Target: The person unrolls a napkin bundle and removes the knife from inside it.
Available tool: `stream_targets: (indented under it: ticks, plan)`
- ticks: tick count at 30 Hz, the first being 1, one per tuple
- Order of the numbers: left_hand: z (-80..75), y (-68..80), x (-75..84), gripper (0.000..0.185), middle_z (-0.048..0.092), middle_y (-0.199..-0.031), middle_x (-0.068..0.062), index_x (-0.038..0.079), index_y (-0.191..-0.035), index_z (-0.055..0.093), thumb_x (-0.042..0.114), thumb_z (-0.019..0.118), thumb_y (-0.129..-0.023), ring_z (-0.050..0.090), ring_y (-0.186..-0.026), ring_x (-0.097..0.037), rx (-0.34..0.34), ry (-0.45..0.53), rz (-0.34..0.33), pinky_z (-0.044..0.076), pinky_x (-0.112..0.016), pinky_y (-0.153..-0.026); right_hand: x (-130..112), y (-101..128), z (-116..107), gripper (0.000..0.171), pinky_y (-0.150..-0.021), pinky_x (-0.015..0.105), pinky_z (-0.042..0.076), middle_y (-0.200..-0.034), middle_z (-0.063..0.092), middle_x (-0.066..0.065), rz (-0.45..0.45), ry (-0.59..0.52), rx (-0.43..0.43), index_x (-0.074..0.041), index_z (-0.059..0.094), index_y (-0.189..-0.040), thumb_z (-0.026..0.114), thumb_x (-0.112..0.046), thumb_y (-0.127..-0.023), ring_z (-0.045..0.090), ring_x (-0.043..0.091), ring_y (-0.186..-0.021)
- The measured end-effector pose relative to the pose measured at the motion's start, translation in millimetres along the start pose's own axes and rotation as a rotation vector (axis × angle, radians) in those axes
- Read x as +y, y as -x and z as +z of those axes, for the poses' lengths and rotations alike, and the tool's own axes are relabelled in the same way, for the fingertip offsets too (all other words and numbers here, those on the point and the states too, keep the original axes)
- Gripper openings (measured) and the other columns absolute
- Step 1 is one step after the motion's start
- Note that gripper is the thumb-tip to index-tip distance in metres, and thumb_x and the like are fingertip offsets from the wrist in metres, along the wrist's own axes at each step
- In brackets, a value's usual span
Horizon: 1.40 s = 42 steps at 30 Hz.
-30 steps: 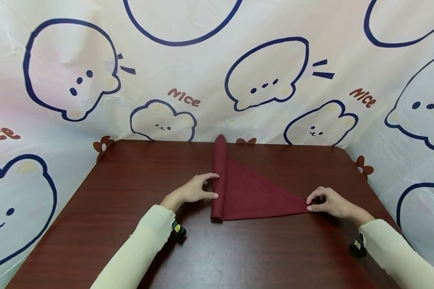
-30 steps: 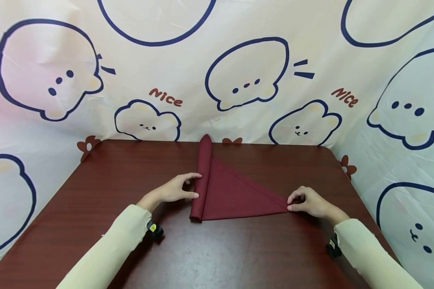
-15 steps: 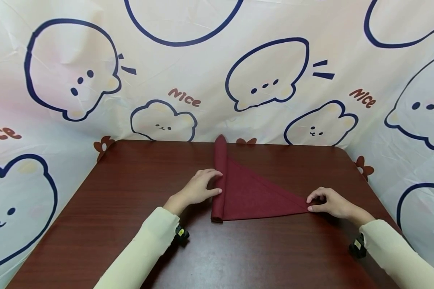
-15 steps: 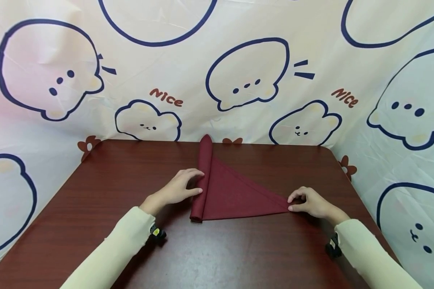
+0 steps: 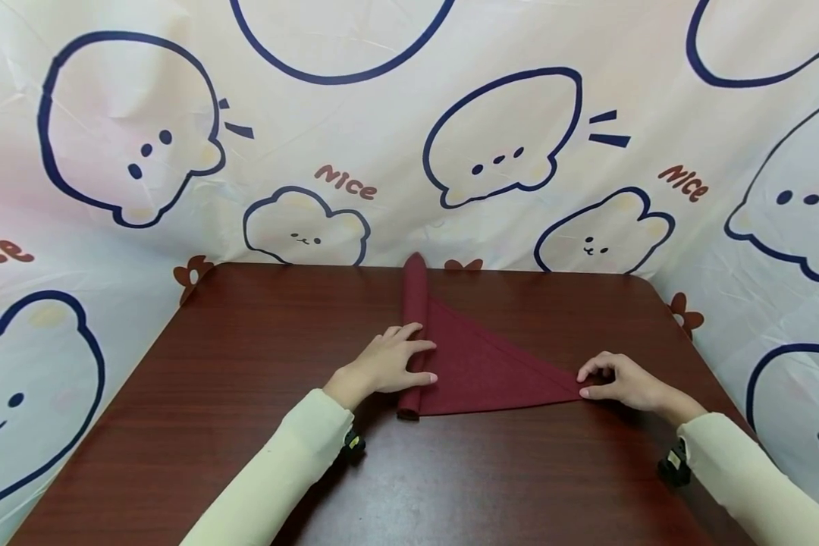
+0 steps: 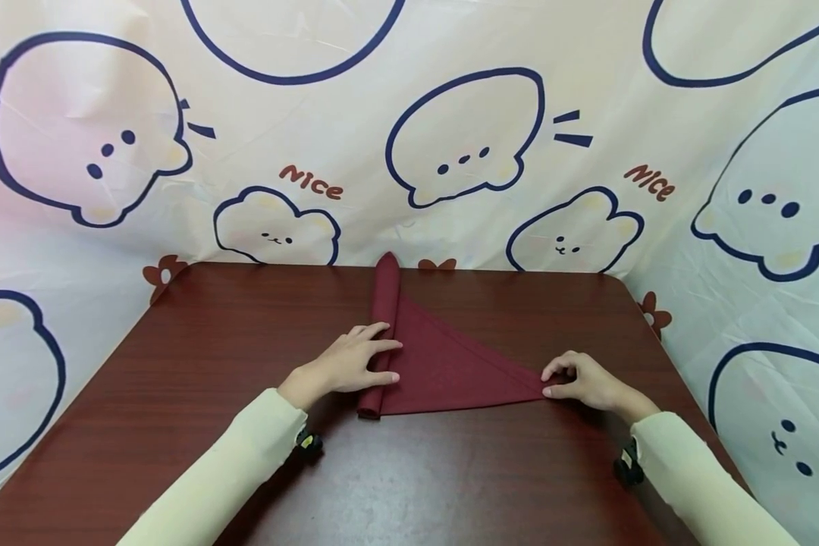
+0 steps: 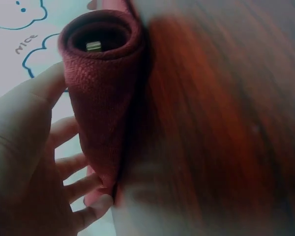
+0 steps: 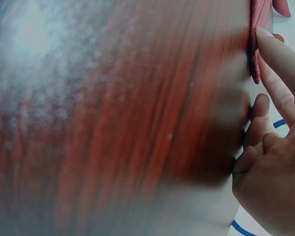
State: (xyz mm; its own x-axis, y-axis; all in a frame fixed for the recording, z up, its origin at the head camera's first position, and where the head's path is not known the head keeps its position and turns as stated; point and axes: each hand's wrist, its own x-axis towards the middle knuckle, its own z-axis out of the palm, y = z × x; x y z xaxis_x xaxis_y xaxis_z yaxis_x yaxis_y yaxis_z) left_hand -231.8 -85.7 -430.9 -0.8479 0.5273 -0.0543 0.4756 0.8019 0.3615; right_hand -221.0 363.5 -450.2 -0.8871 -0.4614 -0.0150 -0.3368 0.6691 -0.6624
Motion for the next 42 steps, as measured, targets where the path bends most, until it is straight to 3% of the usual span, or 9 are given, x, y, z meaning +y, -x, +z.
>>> stream_targets:
  ticks: [8,16,33,42]
  plan:
    - [2.5,3.9,-6.2,0.061,0.033,-0.164,-0.009,0.025,-0.144,0.058,0.054,0.068,-0.091,0.038,-0.144,-0.039,-0.012,0.004,-0.017,0.039,-0.061,-0.111,2,-1,0,0.012,-0.073,0.027,0.038,-0.095,0.065,0.002,0.011,0.002,-0.004,-0.013,0.073,-0.097,0.079,-0.016,-0.087,0.046,0.009,-0.085]
    - [1.8,10.2,-14.7,0.061,0.031,-0.166,-0.009,0.024,-0.145,0.056,0.051,0.070,-0.091,0.038,-0.144,-0.040,0.000,0.079,-0.023,0.036,-0.064,-0.113,2,-2,-2,0.012,-0.074,0.027,0.038,-0.096,0.064,0.002,0.041,0.011,-0.021,-0.014,0.073,-0.097,0.079,-0.018,-0.087,0.045,0.009,-0.086]
    - [-9.5,27.3,-38.2,0.067,0.032,-0.165,-0.011,0.023,-0.150,0.050,0.048,0.072,-0.091,0.035,-0.148,-0.040,-0.017,0.196,-0.060,0.036,-0.063,-0.114,2,-2,0,0.012,-0.074,0.026,0.037,-0.095,0.065,0.000,0.028,0.010,-0.007,-0.015,0.073,-0.095,0.080,-0.017,-0.086,0.045,0.008,-0.086]
    - [-16.7,39.7,-54.4,0.065,0.037,-0.161,-0.019,0.019,-0.150,0.049,0.041,0.072,-0.093,0.033,-0.148,-0.043,-0.033,0.254,-0.080,0.033,-0.062,-0.116,1,-2,0,0.012,-0.074,0.026,0.037,-0.095,0.064,0.000,0.032,0.005,-0.007,-0.014,0.073,-0.095,0.080,-0.017,-0.086,0.045,0.009,-0.086]
